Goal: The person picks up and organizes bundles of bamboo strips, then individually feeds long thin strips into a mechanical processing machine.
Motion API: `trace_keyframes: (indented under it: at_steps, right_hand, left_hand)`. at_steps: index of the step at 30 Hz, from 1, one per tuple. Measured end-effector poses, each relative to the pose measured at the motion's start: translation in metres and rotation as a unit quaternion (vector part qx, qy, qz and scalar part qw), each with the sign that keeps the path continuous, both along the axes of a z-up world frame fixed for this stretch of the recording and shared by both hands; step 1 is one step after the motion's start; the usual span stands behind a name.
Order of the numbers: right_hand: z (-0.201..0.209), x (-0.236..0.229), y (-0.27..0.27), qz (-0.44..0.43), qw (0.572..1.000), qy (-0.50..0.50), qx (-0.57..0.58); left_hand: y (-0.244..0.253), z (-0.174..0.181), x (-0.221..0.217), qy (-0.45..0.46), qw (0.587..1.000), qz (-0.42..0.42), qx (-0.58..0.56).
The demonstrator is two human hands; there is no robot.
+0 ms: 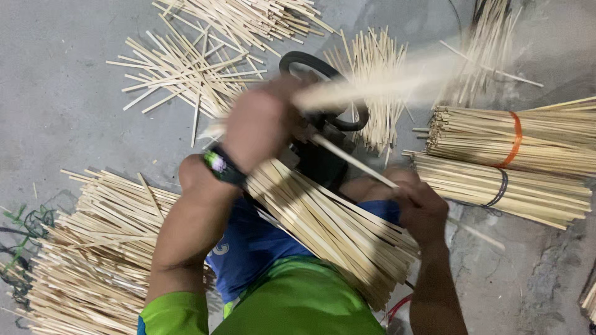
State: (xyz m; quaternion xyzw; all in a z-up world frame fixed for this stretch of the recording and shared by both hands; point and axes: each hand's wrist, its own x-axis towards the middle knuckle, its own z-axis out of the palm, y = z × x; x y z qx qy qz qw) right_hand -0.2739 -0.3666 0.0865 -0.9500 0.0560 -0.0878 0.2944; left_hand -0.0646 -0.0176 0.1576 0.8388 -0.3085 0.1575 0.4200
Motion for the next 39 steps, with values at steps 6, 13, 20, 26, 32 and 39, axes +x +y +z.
trace_keyframes:
  at_steps: [6, 13, 20, 26, 32, 39]
  right_hand:
    - [0.009, -0.003, 0.012, -0.022, 0.981, 0.036, -0.187]
    - [0.009, 0.041, 0.057, -0.006, 0.977, 0.044, -0.209]
    - [0.004, 0.053, 0.059, 0.07, 0.98, -0.079, -0.166]
    - [-0.02, 0.035, 0.06, 0.065, 0.988, 0.105, -0.095]
    - [-0.016, 0.014, 0.074, 0.062, 0.95, 0.298, 0.075]
    - [-0.038, -0.005, 0.055, -0.004, 0.934, 0.337, 0.12]
  left_hand:
    - [0.044, -0.074, 0.053, 0.274, 0.924, 0.181, -0.194]
    - [0.023, -0.17, 0.057, 0.365, 0.862, 0.188, -0.298]
    - [0.023, -0.144, 0.062, 0.519, 0.791, 0.238, -0.221]
    - [0.016, -0.164, 0.073, 0.062, 0.943, 0.177, -0.276]
    - [0.01, -0.211, 0.075, 0.513, 0.812, 0.201, -0.193]
    - [0.043, -0.188, 0.08, 0.261, 0.899, 0.298, -0.188]
